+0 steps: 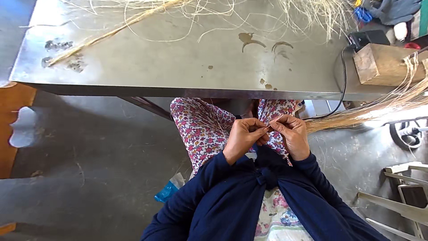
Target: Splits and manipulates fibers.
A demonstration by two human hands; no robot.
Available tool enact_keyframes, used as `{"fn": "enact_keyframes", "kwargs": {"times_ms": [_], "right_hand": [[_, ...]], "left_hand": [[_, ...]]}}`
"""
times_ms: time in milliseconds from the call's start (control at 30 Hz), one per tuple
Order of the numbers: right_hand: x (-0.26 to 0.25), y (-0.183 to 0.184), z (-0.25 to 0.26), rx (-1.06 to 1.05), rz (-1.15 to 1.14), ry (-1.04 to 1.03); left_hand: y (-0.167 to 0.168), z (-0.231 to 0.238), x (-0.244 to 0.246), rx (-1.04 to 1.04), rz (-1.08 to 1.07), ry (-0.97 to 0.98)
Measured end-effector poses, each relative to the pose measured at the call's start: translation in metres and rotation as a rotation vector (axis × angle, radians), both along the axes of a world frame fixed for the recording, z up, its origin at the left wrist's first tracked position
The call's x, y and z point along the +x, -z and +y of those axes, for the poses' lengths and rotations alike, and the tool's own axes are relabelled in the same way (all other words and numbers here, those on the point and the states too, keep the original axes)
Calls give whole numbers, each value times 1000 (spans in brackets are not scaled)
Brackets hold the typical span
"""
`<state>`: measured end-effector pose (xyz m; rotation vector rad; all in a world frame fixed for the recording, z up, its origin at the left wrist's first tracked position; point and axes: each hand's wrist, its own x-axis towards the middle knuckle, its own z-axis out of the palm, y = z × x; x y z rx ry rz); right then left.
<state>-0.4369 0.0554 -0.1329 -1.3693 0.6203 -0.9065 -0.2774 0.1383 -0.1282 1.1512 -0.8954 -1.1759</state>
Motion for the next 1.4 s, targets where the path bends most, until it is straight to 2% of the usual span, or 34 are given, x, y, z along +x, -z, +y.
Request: {"fn": "enact_keyframes", "kwargs": {"times_ms": [400, 1100, 1300, 1400], "right_hand": [[1, 3, 2, -81, 95, 45], [-1, 8, 4, 16, 51, -10], [-2, 12, 4, 11, 29, -5], [-3, 13, 4, 74, 6, -9]], "left_hand": [[2, 0, 0, 26, 57, -14], [9, 1, -6, 83, 262, -56], [8, 3, -7, 89, 257, -74], [14, 1, -7, 81, 291, -46]]}}
